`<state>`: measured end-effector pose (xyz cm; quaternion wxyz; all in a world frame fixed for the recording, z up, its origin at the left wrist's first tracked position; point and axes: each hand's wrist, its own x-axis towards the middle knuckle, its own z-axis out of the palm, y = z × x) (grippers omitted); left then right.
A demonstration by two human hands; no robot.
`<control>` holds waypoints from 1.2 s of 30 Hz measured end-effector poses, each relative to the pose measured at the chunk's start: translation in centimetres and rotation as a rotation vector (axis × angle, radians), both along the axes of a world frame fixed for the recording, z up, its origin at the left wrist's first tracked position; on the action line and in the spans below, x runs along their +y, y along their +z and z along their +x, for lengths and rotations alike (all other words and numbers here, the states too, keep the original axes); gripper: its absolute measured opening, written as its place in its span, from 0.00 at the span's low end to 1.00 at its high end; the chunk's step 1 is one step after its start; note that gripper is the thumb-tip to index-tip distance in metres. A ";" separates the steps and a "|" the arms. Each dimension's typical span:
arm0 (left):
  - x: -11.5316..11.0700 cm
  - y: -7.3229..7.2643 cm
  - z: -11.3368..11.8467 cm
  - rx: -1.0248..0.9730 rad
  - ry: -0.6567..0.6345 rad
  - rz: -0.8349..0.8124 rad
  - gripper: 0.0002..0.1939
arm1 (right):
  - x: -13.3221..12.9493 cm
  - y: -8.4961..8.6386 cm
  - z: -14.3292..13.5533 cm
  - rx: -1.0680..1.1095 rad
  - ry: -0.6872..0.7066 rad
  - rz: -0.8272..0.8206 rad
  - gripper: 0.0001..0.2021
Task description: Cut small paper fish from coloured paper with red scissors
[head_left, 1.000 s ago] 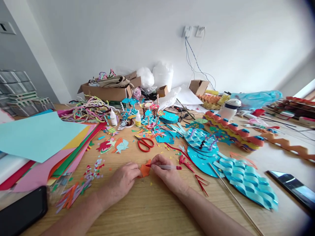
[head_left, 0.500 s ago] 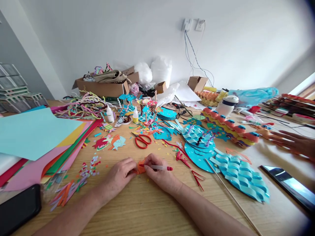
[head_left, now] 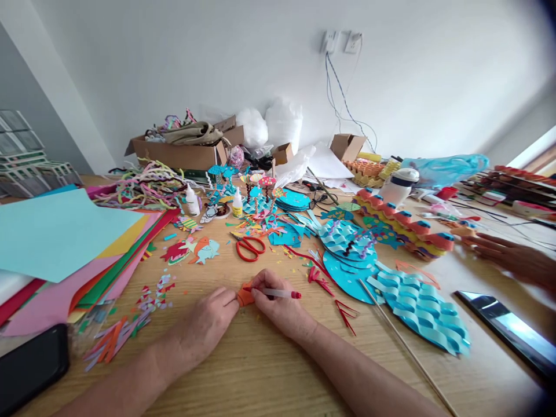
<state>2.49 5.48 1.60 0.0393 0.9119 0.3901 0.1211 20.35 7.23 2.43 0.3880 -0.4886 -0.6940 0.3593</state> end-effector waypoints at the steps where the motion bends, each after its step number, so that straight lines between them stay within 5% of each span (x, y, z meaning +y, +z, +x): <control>1: -0.1 -0.1 0.1 0.022 -0.001 0.022 0.14 | 0.0 -0.1 0.0 0.006 0.006 0.007 0.02; 15: -1.5 0.3 0.5 0.033 -0.001 0.193 0.16 | 0.0 -0.3 -0.3 -0.039 0.041 0.010 0.03; 36: -1.8 1.0 1.0 0.066 0.075 0.082 0.15 | -0.1 -0.3 -0.4 -0.084 0.050 0.004 0.05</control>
